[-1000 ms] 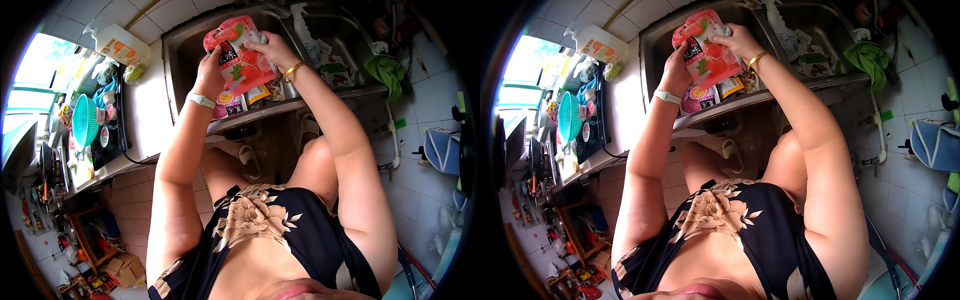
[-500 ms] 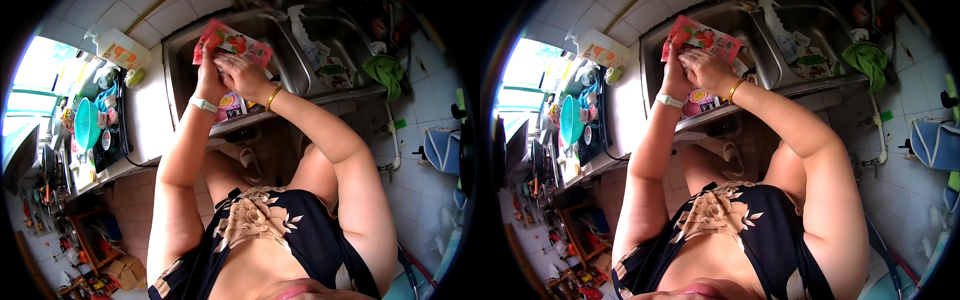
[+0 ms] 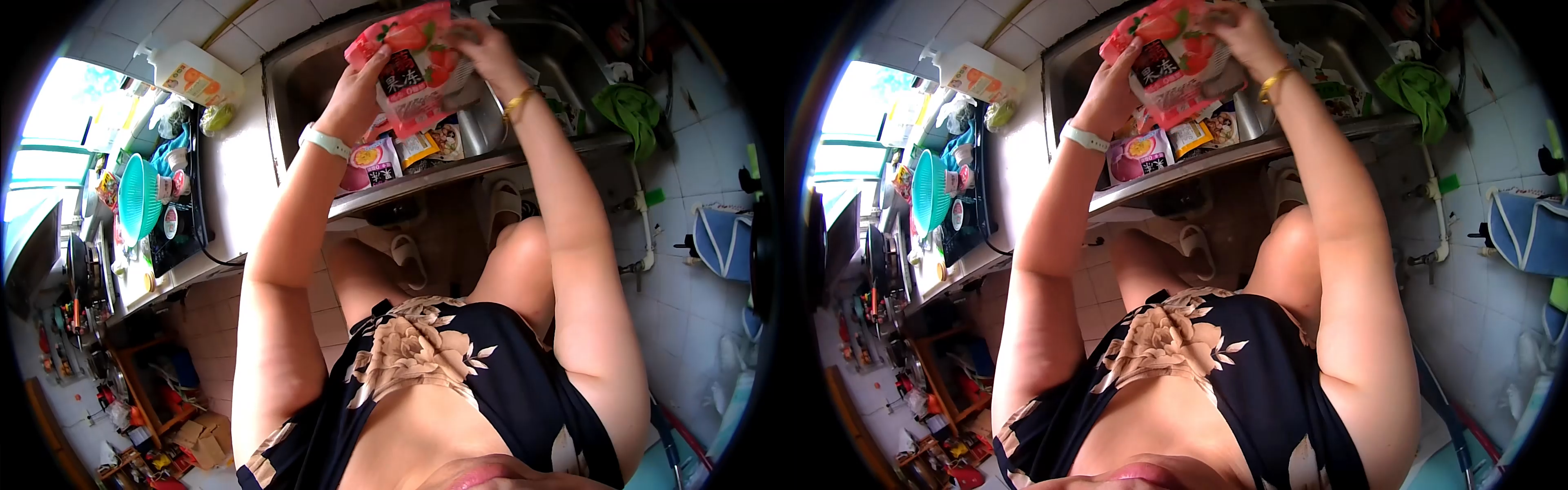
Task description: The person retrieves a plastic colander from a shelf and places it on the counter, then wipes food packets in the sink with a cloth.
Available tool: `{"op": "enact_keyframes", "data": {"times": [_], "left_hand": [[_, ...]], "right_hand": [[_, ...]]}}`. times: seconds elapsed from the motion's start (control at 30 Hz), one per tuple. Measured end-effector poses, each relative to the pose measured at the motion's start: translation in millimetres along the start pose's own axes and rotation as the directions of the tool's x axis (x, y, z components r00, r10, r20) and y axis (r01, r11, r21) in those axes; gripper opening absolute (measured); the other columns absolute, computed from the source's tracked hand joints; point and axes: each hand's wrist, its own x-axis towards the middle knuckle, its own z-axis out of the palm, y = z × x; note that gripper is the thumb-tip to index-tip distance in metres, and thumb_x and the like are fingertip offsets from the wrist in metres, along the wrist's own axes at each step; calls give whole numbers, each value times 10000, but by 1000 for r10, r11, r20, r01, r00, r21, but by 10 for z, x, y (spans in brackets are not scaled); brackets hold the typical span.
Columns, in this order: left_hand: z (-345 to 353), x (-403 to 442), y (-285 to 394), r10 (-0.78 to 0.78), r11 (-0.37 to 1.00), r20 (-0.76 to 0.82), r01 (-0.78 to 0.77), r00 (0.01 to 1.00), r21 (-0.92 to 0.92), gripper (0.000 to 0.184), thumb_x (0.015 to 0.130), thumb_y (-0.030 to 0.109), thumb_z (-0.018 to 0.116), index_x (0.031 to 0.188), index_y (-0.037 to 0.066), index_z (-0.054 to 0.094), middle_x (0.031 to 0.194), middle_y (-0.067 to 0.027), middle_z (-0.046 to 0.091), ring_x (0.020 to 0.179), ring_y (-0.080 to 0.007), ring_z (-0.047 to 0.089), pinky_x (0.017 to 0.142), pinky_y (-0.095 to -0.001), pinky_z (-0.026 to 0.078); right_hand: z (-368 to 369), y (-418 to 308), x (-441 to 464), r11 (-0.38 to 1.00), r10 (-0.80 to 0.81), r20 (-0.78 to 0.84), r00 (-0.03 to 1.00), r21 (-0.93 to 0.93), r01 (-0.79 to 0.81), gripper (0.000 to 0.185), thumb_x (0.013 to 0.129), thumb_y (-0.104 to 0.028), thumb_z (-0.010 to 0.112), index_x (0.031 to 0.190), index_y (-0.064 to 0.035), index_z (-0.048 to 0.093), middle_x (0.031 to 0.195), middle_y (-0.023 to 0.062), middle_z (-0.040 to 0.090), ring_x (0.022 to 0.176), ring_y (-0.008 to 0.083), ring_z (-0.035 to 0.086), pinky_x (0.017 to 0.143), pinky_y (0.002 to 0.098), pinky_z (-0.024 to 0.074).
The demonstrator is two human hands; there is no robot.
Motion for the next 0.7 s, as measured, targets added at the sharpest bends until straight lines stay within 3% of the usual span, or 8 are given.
{"op": "enact_keyframes", "data": {"times": [0.03, 0.1, 0.23, 0.3, 0.37, 0.43, 0.6, 0.7], "left_hand": [[-55, 94, 32, -202, 979, -20, 201, 979, -30, 487, 922, 305, 620, 1300, 22, 503, 1148, -123, 638, 1065, -212, 611, 898, -324, 486], [-222, 272, -154, -53, 990, 15, 50, 999, 134, 503, 913, 295, 633, 1308, 13, 498, 1134, -123, 648, 1039, -205, 623, 864, -319, 495], [-397, 281, -553, -107, 644, 24, 51, 994, 763, 583, 852, 316, 695, 1316, 22, 497, 1118, -159, 661, 1006, -237, 642, 831, -361, 503], [-398, 244, -757, -258, 396, -15, 120, 966, 910, 610, 831, 336, 708, 1319, 36, 497, 1111, -173, 659, 1009, -266, 642, 844, -387, 500], [-385, 218, -1041, -192, 84, 167, -153, 967, 985, 610, 807, 361, 709, 1308, 73, 514, 1040, -189, 659, 973, -325, 638, 853, -411, 501], [-448, 222, -1385, -72, -8, 240, -241, 968, 970, 584, 805, 376, 699, 1281, 81, 530, 1003, -191, 655, 933, -336, 641, 821, -418, 513], [-458, 346, -1446, -79, -177, 223, -234, 972, 956, 334, 827, 349, 634, 1012, 73, 666, 1017, -172, 653, 939, -338, 644, 772, -422, 533], [-446, 376, -1258, -192, -256, 214, -260, 958, 931, 222, 838, 260, 597, 934, 85, 695, 942, -133, 683, 921, -305, 659, 724, -399, 542]], "right_hand": [[-185, -145, 2, 991, 117, -14, 993, -58, -118, 237, 866, -176, 689, 1086, -91, 675, 961, 16, 687, 925, 97, 626, 804, 251, 477], [-530, -295, 2, 982, 146, -136, 980, -97, -160, 252, 850, -202, 708, 1066, -76, 680, 910, 13, 685, 825, 93, 630, 727, 250, 487], [-1302, -484, -10, 685, -247, -343, 906, -724, -87, 359, 862, -377, 673, 1092, -102, 669, 855, 137, 699, 759, 225, 677, 675, 336, 505], [-1489, -586, -80, 538, -161, -312, 936, -823, -182, 299, 885, -332, 635, 1092, -118, 665, 869, 152, 687, 804, 287, 674, 701, 369, 506], [-1541, -652, -118, 485, -183, -269, 946, -861, -151, 271, 897, -305, 616, 1091, -122, 664, 874, 150, 684, 823, 286, 673, 714, 382, 506], [-1543, -719, -131, 322, 203, -273, 940, -888, -328, 235, 924, -244, 556, 1104, -130, 656, 913, 110, 700, 868, 251, 675, 751, 382, 510], [-1114, -825, -75, 603, 14, -280, 960, -764, -231, 244, 945, -232, 513, 1125, -143, 651, 906, 31, 723, 829, 180, 680, 741, 318, 513], [-478, -1346, -91, 790, -23, -262, 965, -596, -143, 185, 858, -34, 551, 1014, 19, 636, 835, 168, 692, 780, 273, 683, 686, 342, 512]]}}
